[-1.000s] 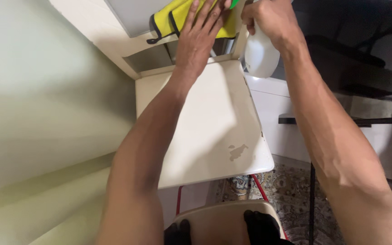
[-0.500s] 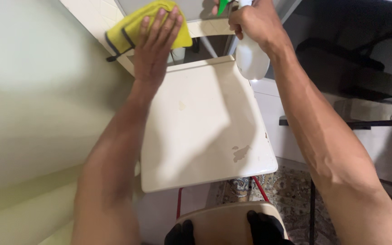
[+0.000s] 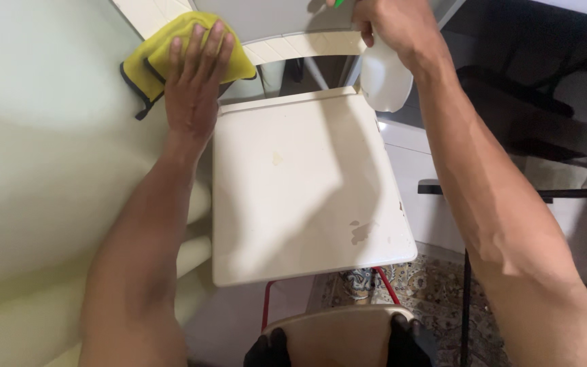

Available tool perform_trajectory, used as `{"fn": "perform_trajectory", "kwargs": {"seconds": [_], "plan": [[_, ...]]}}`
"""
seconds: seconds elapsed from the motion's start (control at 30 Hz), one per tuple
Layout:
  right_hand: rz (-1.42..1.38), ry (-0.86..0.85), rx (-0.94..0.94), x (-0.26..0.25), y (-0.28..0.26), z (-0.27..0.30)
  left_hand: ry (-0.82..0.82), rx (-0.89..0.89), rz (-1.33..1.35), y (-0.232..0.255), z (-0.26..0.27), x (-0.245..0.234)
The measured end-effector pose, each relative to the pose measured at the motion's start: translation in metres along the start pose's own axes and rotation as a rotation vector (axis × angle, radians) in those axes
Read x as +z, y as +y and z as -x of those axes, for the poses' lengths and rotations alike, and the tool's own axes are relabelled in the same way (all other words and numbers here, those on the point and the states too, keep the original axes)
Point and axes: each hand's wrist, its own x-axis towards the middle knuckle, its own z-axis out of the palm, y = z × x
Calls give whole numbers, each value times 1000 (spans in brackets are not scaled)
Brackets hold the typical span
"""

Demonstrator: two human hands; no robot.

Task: The person cleans a white wooden chair by spraying it with a cleaning solution from a bottle and wiping the backrest and frame with a cloth.

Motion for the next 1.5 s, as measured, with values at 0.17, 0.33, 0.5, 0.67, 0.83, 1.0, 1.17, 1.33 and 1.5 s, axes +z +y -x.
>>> {"fn": "perform_trajectory", "kwargs": {"seconds": [0.17, 0.33, 0.5, 0.67, 0.83, 1.0, 1.17, 1.33, 1.5], "plan": [[15, -31, -28, 17, -8, -4, 33, -58, 35, -2, 7, 18], [-154, -14, -55, 18, -14, -7, 26, -156, 5, 17, 3, 44], [-82, -6, 21, 4, -15, -3, 86, -178, 158, 36, -4, 62], [-51, -22, -9, -13, -11, -1, -132, -136, 154, 67, -27, 84], [-104, -27, -17, -28, -6, 5, -217, 12, 92, 107, -66, 88], [82, 69, 105, -44, 31, 8, -202, 96, 295, 153, -103, 79], [-3, 110, 151, -59, 47, 12, -72, 159, 244, 176, -122, 69], [19, 110, 119, -56, 54, 13, -124, 244, 162, 158, -116, 59], [-106, 52, 63, -39, 37, 6, -166, 295, 167, 136, -102, 52]]}}
